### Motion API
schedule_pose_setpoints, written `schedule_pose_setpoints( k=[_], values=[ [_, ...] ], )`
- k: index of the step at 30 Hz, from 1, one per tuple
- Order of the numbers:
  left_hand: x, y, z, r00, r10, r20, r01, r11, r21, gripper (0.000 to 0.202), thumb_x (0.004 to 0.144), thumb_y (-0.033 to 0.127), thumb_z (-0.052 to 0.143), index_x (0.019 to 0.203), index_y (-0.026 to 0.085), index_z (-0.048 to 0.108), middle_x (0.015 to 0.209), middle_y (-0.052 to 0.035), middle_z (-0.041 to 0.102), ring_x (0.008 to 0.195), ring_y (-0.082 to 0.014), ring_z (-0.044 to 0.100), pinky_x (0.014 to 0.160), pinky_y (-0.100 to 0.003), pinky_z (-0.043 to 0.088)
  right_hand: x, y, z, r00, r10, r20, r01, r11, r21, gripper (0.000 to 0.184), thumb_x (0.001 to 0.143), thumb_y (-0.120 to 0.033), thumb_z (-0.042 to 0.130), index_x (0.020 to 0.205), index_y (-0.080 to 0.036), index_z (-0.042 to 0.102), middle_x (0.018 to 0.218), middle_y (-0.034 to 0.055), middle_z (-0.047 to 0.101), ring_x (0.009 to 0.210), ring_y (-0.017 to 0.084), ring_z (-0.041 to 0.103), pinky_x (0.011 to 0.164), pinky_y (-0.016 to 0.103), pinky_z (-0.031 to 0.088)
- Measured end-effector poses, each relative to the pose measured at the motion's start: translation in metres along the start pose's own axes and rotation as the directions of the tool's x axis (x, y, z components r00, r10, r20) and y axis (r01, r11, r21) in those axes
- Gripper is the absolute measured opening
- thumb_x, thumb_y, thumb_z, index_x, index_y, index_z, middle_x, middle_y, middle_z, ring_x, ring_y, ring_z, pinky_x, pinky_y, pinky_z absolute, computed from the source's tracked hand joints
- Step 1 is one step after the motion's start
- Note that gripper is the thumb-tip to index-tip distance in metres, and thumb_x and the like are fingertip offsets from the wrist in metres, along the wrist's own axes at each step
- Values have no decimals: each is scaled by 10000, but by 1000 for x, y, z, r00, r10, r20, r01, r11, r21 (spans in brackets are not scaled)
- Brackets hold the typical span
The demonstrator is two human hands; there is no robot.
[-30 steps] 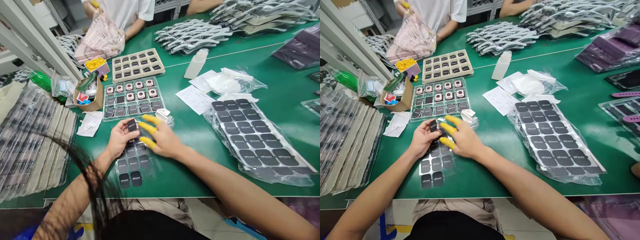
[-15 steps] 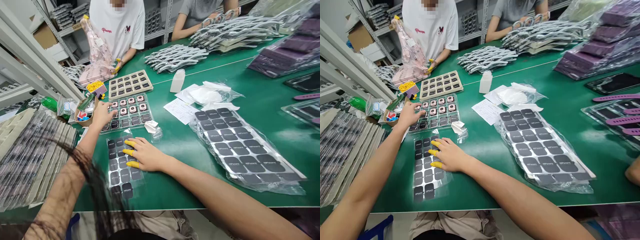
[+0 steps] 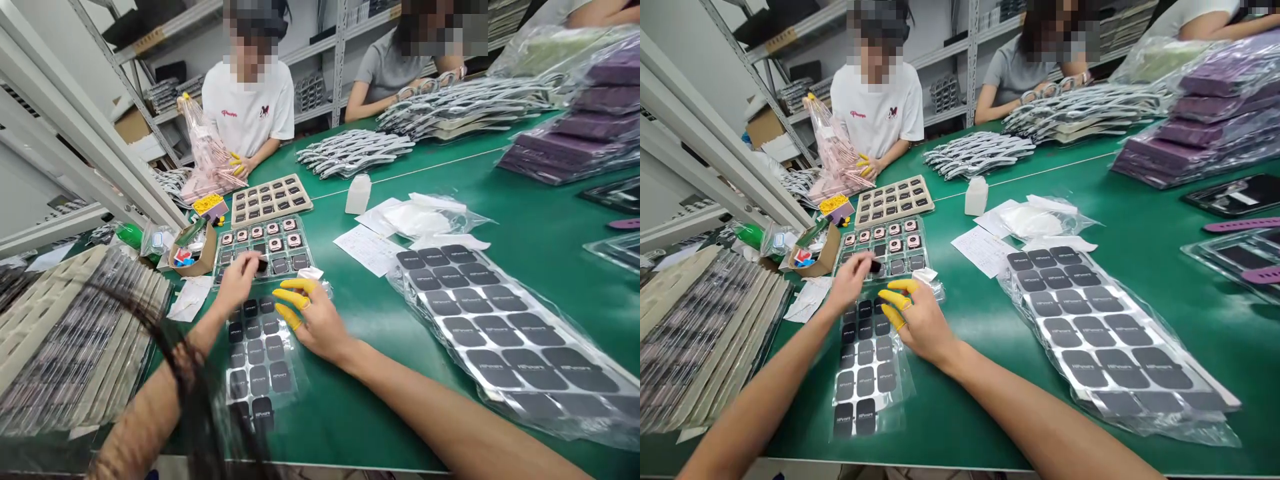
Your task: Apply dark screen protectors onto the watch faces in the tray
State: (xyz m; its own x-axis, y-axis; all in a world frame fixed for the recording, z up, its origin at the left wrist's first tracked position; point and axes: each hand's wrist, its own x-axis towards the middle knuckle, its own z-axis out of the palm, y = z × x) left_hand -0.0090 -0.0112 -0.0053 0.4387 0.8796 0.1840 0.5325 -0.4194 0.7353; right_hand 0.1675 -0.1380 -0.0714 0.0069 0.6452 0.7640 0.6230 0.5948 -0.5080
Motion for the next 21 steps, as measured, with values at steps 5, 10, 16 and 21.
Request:
schedule_pose_setpoints(
  k=[5,10,16,21],
  values=[
    [-85,0,14,881,-295,370,461,714,-528,785,732,699,933,1283,171,751,936,-99,806,800,-246,810,768,-357,690,-1,7,-5,992,-109,70,107,994,39,336,1033,-185,628,1317,-345,710,1287,105,703,919,211,717,781,422,688],
    [-89,-1,14,723,-315,615,673,524,-523,786,549,598,1064,1214,247,836,930,-106,838,783,-264,820,735,-367,685,-1,0,-11,962,-49,268,10,989,146,191,1019,-237,651,1107,-367,761,1261,81,736,948,236,744,816,454,693],
    [-80,-4,8,846,-306,436,532,509,-677,766,568,615,1052,1162,239,745,784,-3,743,610,-146,709,575,-251,596,15,-4,-35,870,218,443,-322,931,173,220,1058,-329,600,884,-245,706,1204,105,745,1095,262,744,970,483,655],
    [-75,-12,9,900,-326,291,433,584,-687,692,654,501,1038,1131,210,630,912,-12,763,742,-142,739,711,-270,635,16,22,-39,838,322,440,-177,924,-338,230,997,-341,729,1168,-208,809,1244,170,711,1132,310,689,961,486,622]
  ],
)
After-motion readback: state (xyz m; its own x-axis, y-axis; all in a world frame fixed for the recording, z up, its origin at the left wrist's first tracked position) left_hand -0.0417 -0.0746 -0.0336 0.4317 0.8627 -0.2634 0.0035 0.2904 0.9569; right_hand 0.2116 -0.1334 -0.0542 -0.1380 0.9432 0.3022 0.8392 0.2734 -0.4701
